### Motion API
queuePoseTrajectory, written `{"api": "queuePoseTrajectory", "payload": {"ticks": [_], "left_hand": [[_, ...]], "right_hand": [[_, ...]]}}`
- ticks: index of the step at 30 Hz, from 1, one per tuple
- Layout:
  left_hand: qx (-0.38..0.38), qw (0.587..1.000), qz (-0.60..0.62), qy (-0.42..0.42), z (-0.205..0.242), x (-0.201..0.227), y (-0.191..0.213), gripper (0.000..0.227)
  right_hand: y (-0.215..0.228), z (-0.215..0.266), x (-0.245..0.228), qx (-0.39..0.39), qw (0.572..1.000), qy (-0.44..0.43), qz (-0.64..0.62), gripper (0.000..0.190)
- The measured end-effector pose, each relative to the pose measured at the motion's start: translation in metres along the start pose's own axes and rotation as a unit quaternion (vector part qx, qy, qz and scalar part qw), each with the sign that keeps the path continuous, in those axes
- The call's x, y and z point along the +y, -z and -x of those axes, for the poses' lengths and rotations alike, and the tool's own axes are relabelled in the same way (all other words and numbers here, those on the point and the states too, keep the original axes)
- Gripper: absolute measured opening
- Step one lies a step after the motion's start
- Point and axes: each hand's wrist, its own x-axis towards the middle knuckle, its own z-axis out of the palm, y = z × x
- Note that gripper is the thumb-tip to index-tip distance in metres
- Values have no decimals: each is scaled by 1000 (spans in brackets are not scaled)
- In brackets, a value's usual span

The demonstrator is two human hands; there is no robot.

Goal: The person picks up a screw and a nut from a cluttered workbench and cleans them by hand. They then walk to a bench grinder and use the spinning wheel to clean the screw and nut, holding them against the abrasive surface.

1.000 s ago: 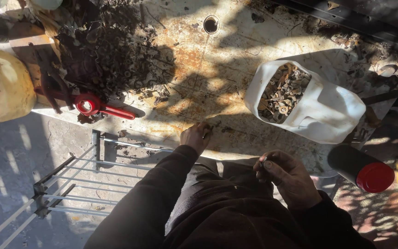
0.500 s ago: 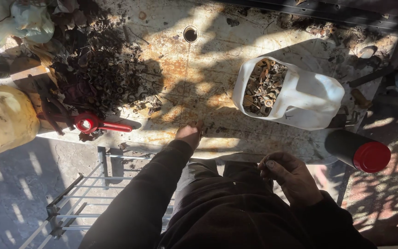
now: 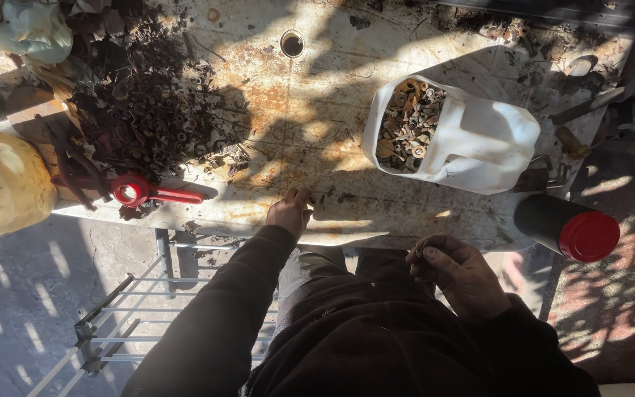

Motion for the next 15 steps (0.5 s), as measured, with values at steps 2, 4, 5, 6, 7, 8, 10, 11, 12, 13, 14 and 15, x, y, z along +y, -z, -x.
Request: {"api": "queuePoseTrajectory", "payload": {"ticks": [2,4,5,6,7,8,10,11,12,13,14,15], "left_hand": [[49,999,-4,11,4,10,25,48],[43,999,31,8,10,21,59,45],[37,997,66,9,11,27,77,42],[38,997,63,0,8,30,84,42],[34,996,80,-15,5,33,91,34],[30,995,94,-30,4,35,99,27],[20,993,104,-53,-1,47,125,24],[11,991,117,-66,-1,54,138,21],[11,991,112,-76,-2,59,155,21],[8,987,136,-87,-3,66,171,19],[5,982,161,-100,-4,75,186,16],[5,981,158,-112,1,84,203,16]], "right_hand": [[-1,3,-5,-13,1000,2,-11,16],[-4,7,-12,-19,999,0,-29,17],[-6,9,-17,-29,999,-3,-45,17],[-7,12,-20,-25,998,4,-51,17],[-8,14,-23,-30,998,-1,-63,18],[-10,17,-24,-37,996,-6,-77,18],[-9,19,-23,-48,994,3,-97,18],[-8,22,-22,-61,992,5,-111,19],[-7,24,-21,-59,991,14,-117,19],[-4,26,-20,-68,990,7,-126,19],[0,31,-20,-75,988,2,-134,20],[2,40,-25,-72,988,12,-140,20]]}}
